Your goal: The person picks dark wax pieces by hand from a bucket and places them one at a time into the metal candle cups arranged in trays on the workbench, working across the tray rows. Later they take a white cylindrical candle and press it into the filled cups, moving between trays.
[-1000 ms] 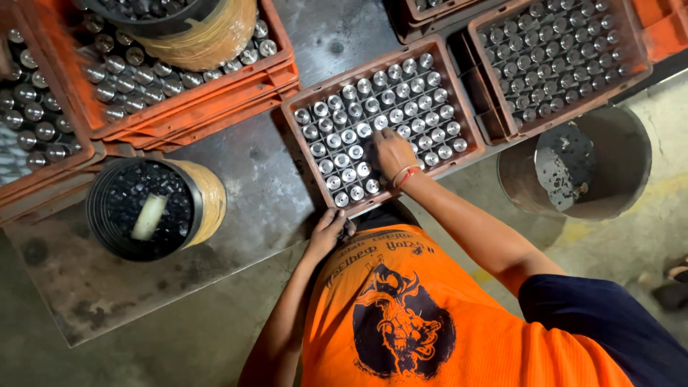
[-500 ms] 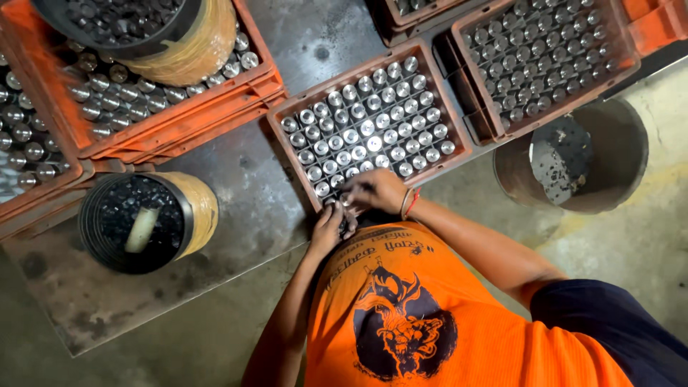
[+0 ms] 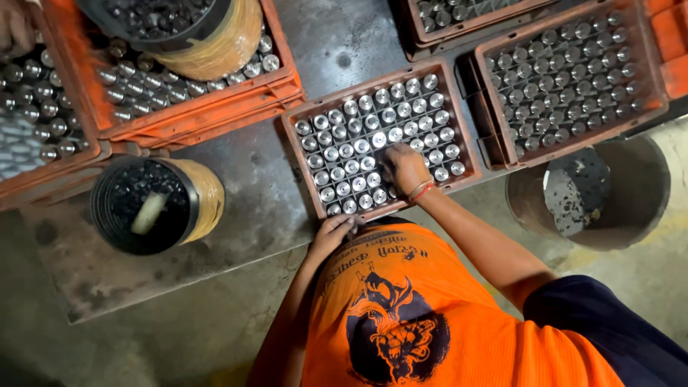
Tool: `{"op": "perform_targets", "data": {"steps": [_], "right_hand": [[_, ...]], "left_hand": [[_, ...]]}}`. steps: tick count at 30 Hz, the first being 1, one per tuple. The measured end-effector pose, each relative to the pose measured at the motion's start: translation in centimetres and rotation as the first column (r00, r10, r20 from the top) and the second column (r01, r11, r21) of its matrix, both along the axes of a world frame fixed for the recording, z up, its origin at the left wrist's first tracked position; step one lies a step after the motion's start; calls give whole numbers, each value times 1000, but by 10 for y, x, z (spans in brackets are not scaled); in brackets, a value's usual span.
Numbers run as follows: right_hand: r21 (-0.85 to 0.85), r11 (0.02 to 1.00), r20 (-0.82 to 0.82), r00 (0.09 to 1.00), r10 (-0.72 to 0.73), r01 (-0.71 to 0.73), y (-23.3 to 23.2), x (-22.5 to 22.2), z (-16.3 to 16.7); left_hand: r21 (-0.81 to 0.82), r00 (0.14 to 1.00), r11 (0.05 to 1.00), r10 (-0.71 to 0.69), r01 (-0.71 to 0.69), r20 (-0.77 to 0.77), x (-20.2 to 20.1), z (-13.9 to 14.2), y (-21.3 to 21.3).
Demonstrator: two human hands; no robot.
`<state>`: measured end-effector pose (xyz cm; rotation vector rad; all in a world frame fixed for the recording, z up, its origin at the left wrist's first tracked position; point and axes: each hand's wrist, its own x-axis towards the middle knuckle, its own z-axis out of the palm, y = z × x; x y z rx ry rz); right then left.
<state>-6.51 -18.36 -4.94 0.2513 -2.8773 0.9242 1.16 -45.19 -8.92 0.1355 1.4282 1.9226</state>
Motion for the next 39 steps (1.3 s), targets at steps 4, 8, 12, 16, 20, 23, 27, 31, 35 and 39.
{"op": "perform_targets", "data": {"steps": [4,8,12,16,20,23,27,31,35,39], "right_hand": [[78,995,44,997,59,-63,8,0,-4],[131,976,19,985,171,-172,15,-8,-11],[236,960,141,983,118,-149,15,-17,-10],[159,986,112,993,27,-45,5,-17,12],[-114,968,93,968,233,-222,-17,7,44],[-476,826,254,852,458,-302,-33,26,56],[-703,711,558,641,527,28,-39,32,50],[-774,633,489,646,586,12,-34,30,40],[-772,629,531,638,558,93,-34,31,39],[-768,613,546,689,476,186,-43,33,44]], "left_hand": [[7,999,1000,-11,11,52,1,1,-1],[-70,983,997,45,-33,178,2,7,4],[-45,966,992,122,-115,227,0,12,12],[-45,937,972,235,-231,259,0,11,22],[-69,903,949,315,-309,291,-1,4,30],[-151,913,960,272,-236,303,-4,-1,37],[-147,930,964,256,-223,262,-2,-2,33],[-146,950,957,273,-252,153,-1,7,24],[-52,965,976,219,-213,142,-7,9,26],[-93,945,970,240,-225,223,-12,5,25]]}}
